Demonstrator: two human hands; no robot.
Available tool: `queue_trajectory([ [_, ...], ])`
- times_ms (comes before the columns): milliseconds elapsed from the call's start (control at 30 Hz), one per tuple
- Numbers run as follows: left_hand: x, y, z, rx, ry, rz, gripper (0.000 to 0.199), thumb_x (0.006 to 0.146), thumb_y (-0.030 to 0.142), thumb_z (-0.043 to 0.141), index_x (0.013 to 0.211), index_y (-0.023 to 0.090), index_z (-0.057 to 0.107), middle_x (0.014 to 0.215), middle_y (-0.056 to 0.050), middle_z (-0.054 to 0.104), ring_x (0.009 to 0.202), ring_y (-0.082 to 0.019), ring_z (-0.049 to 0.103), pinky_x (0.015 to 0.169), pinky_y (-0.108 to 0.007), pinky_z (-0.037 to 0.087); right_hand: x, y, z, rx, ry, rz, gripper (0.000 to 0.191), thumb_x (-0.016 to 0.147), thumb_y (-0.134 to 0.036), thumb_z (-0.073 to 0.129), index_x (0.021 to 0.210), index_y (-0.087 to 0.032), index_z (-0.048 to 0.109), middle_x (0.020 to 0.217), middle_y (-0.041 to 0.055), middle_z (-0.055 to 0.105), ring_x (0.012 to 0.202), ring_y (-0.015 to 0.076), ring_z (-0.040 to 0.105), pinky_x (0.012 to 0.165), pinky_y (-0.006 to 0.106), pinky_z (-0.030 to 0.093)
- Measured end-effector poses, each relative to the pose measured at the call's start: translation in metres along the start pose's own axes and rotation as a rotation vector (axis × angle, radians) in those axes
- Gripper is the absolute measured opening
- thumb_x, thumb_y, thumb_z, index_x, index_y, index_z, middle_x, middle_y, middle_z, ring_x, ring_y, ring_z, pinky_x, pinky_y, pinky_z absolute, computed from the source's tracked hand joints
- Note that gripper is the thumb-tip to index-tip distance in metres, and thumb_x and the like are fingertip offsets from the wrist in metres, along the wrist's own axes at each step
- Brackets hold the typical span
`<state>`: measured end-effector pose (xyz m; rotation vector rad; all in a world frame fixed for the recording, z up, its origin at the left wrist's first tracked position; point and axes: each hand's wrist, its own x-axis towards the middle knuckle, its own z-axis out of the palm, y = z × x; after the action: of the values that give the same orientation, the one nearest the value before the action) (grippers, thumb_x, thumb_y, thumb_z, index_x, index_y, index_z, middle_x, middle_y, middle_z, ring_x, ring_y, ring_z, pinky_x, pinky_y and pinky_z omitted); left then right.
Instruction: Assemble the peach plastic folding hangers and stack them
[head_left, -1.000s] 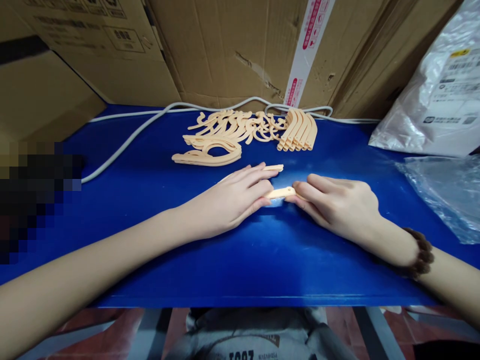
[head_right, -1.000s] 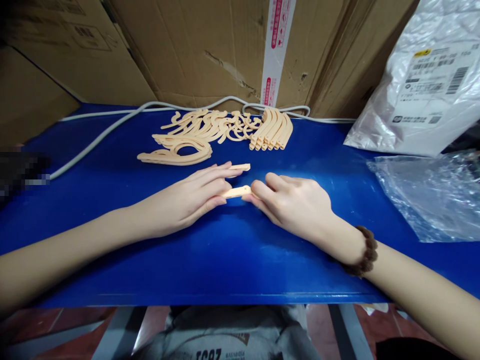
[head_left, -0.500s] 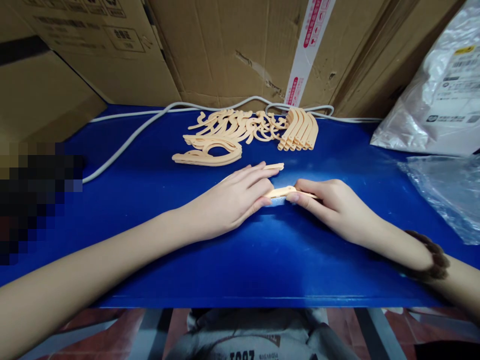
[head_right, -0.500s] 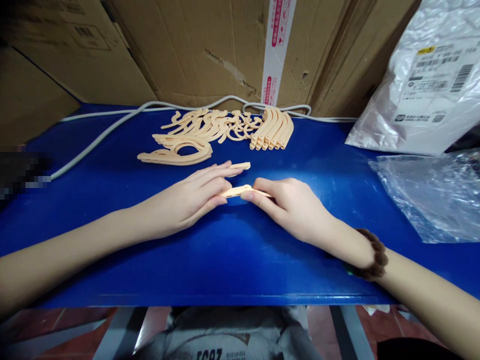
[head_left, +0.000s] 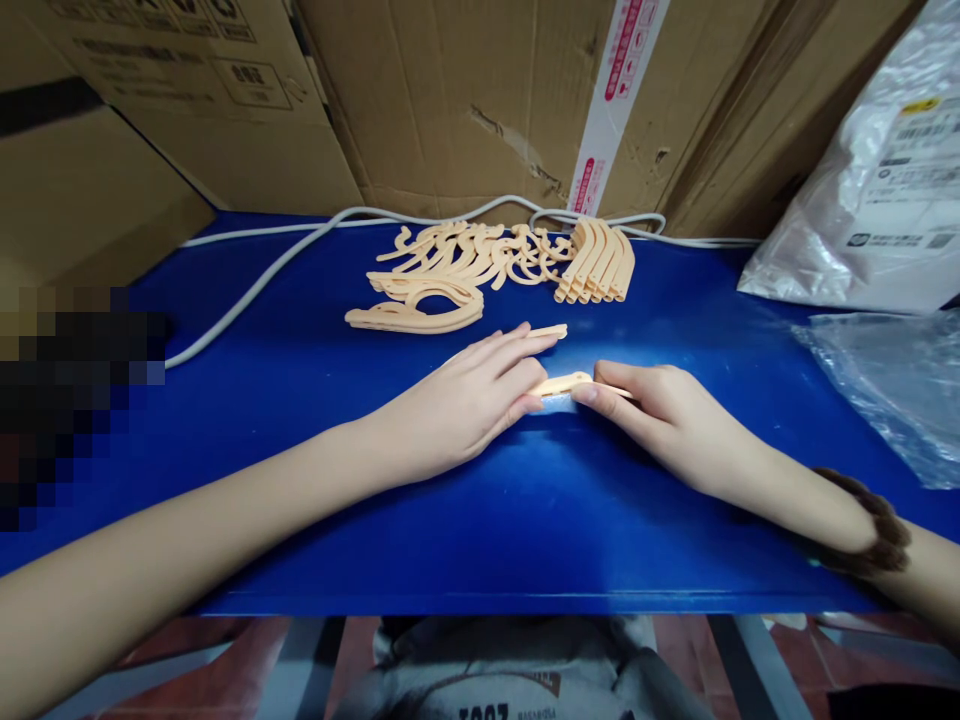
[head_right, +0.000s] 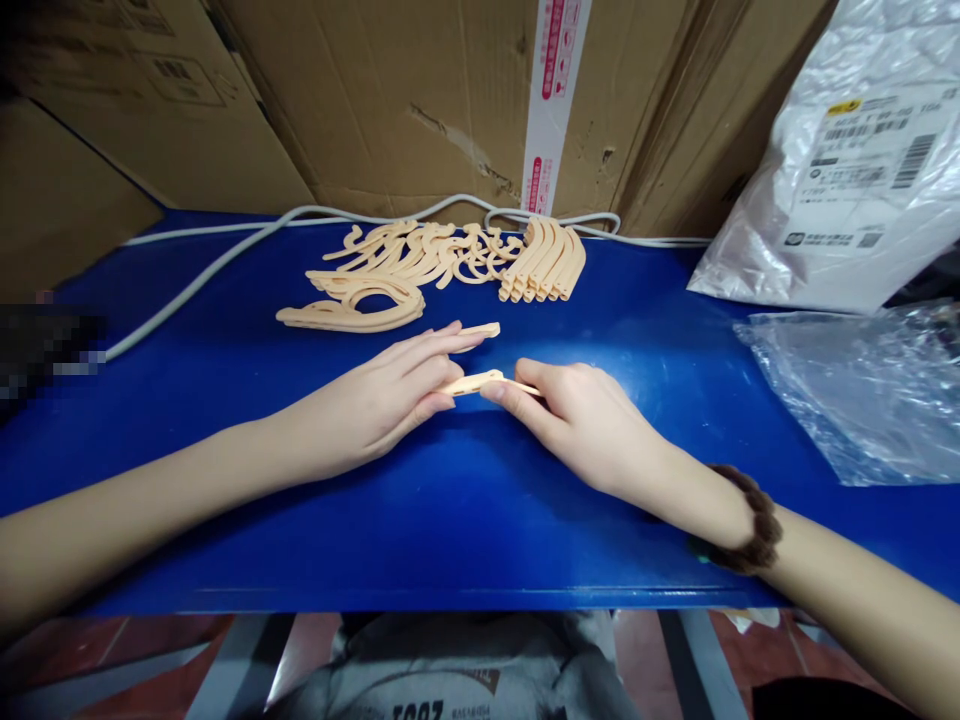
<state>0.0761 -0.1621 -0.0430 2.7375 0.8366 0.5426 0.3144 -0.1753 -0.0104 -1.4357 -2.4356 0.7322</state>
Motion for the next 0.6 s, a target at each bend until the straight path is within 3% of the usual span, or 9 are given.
queue_trajectory([
  [333, 0.0, 0.0015, 0.0024, 0.021, 0.002, -0.009, 0.03, 0.105, 0.03, 0.031, 0.117, 0.012, 0.052, 0.158, -0.016, 0.031, 0.148, -0.03, 0.025, 0.121, -0.052, 0.026, 0.0001, 0.0005, -0.0017, 0.008, 0.006, -0.034, 0.04, 0.1, -0.053, 0.039, 0.076, -0.021, 0.046, 0.063, -0.0041, 0.052, 0.055, 0.0108, 0.045, 0.056, 0.026, 0.027],
  [600, 0.0003, -0.0012, 0.0007, -0.007, -0.008, 0.013, 0.026, 0.105, 0.029, 0.032, 0.113, 0.014, 0.052, 0.157, -0.014, 0.034, 0.148, -0.027, 0.026, 0.122, -0.048, 0.025, 0.0029, 0.0042, -0.0017, -0.203, 0.016, -0.087, 0.043, 0.1, -0.053, 0.03, 0.076, -0.022, 0.045, 0.06, -0.0012, 0.052, 0.052, 0.013, 0.045, 0.055, 0.028, 0.023],
])
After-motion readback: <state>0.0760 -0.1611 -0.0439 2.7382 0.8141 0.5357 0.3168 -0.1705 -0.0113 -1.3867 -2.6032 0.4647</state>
